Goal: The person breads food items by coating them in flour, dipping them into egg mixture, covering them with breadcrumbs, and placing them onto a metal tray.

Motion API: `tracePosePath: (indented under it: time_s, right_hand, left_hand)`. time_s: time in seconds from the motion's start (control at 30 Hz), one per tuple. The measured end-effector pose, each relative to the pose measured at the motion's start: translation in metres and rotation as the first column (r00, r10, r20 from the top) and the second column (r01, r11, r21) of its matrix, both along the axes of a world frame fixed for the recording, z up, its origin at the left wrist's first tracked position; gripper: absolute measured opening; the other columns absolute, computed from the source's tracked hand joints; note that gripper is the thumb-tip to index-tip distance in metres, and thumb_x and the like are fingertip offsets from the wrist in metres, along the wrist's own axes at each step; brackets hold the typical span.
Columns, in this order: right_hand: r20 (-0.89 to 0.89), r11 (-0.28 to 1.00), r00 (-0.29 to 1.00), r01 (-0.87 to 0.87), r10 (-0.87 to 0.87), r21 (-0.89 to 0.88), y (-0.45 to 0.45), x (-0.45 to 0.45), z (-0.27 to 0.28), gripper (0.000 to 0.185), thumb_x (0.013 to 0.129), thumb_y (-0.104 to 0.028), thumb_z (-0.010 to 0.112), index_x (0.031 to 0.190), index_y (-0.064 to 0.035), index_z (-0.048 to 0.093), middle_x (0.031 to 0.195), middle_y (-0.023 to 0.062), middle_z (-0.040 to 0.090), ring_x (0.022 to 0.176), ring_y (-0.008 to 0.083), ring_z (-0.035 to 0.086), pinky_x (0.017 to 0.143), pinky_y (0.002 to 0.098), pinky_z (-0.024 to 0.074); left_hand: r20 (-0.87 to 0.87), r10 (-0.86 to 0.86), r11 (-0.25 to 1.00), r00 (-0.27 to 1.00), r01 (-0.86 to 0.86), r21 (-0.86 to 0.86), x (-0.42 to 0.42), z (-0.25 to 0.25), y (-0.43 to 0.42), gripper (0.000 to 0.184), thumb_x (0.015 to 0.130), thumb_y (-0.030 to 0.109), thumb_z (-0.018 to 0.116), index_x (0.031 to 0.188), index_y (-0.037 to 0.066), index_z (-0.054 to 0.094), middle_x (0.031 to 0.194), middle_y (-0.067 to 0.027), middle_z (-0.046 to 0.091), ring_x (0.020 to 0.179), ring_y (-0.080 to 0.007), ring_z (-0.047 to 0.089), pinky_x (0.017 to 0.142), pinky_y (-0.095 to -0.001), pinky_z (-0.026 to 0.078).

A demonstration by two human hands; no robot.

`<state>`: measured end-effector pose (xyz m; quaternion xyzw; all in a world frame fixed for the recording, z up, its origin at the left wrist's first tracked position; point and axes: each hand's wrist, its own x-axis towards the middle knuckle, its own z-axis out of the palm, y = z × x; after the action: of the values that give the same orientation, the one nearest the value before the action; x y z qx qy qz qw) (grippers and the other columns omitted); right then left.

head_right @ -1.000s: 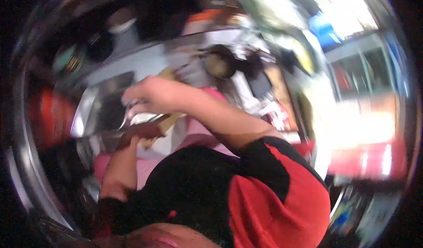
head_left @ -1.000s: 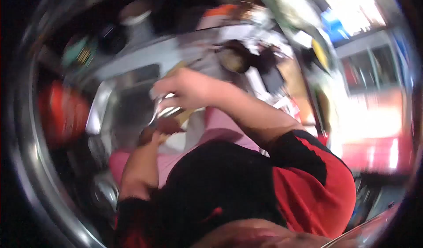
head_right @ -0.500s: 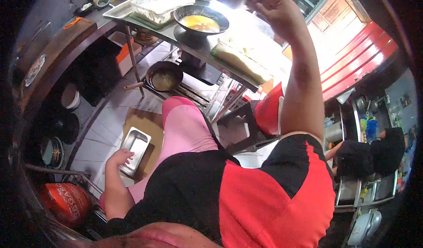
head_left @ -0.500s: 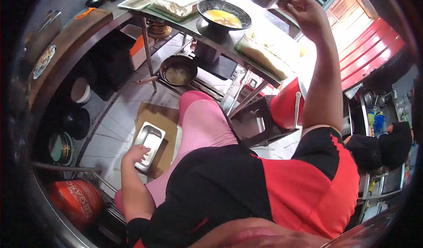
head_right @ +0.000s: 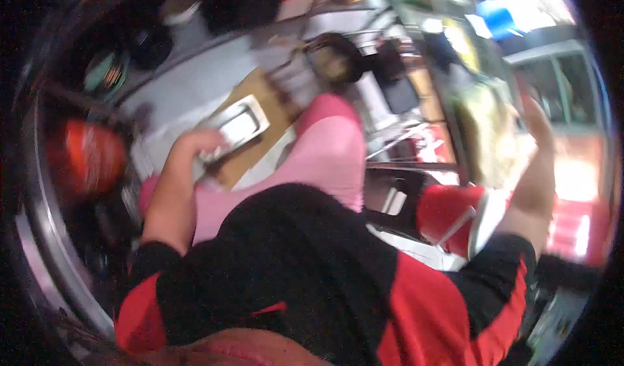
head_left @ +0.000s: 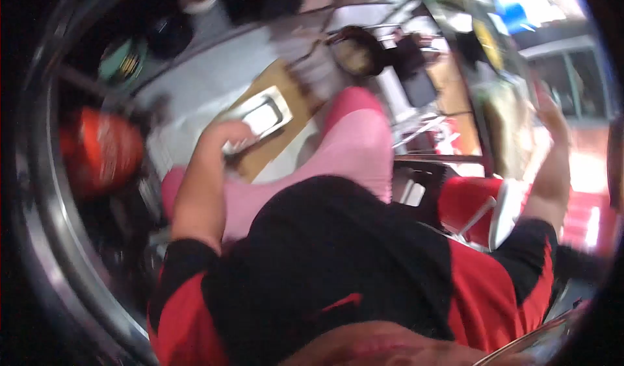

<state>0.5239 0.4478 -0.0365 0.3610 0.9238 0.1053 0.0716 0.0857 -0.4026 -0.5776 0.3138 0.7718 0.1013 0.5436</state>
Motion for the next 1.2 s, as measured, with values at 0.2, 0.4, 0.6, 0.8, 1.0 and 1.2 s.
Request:
tracePosePath:
  time_s: [0.2,0.4,0.6,0.8,1.0,1.2]
  right_hand:
    - [-0.069,0.875,0.989,-0.085,0.133,0.476,-0.230,-0.112,0.101,0.043,0.107,-0.035,0.072,0.125,0.0042,0.071,0.121,0.0159,0.071,0.104,0.0270,0.068,0.094,0.0417,0.0542]
    - [-0.288,0.712,0.904,-0.428,0.317,-0.557,-0.507,-0.267,-0.071,0.048,0.109,-0.042,0.069,0.136,-0.0024,0.072,0.108,0.0124,0.076,0.087,0.0239,0.069,0.081,0.0475,0.0614]
    - [0.120,0.472,0.535,-0.591,0.836,-0.653,-0.463,-0.430,-0.629,0.074,0.103,-0.061,0.065,0.145,0.0002,0.068,0.128,0.0247,0.072,0.112,0.0361,0.070,0.099,0.0460,0.0554]
    - [0.585,0.747,0.758,0.204,0.289,-0.633,-0.523,-0.439,-0.775,0.092,0.102,-0.082,0.058,0.139,0.0009,0.071,0.111,0.0229,0.076,0.103,0.0340,0.074,0.091,0.0467,0.0590]
    - [0.418,0.508,0.796,0.165,0.438,-0.846,-0.546,-0.425,-0.784,0.085,0.094,-0.090,0.062,0.078,-0.0069,0.069,0.063,0.0036,0.056,0.054,0.0216,0.054,0.051,0.0426,0.0452]
    - [0.621,0.582,0.769,0.439,0.151,-0.685,-0.591,-0.433,-0.758,0.077,0.092,-0.087,0.067,0.071,-0.0144,0.059,0.056,-0.0003,0.042,0.042,0.0151,0.036,0.041,0.0396,0.0284]
  left_hand:
    - [-0.021,0.386,0.899,0.922,-0.371,0.232,-0.020,0.078,-0.045,0.059,0.100,0.055,0.071,0.106,-0.002,0.080,0.097,-0.0142,0.079,0.082,-0.0258,0.074,0.077,-0.0445,0.058]
    - [-0.087,0.286,0.912,0.954,-0.244,0.329,0.006,0.105,-0.041,0.051,0.101,0.052,0.075,0.105,0.001,0.076,0.089,-0.0132,0.075,0.081,-0.0236,0.070,0.076,-0.0416,0.057]
    - [-0.104,0.129,0.918,0.986,-0.079,0.389,0.040,0.104,-0.045,0.052,0.100,0.052,0.069,0.101,0.003,0.084,0.098,-0.0214,0.081,0.090,-0.0399,0.076,0.087,-0.0522,0.058]
    - [-0.071,0.281,0.938,0.957,-0.258,0.232,0.073,0.100,-0.048,0.047,0.095,0.042,0.071,0.102,-0.002,0.084,0.102,-0.0245,0.081,0.097,-0.0422,0.078,0.088,-0.0545,0.061]
    - [0.032,0.215,0.949,0.976,-0.216,0.230,0.095,0.097,-0.041,0.043,0.093,0.037,0.071,0.103,-0.002,0.084,0.101,-0.0231,0.082,0.095,-0.0409,0.080,0.085,-0.0543,0.062]
    - [0.038,0.129,0.955,0.991,-0.135,0.263,0.112,0.095,-0.024,0.039,0.096,0.034,0.070,0.107,-0.001,0.083,0.109,-0.0205,0.082,0.101,-0.0365,0.080,0.084,-0.0530,0.061]
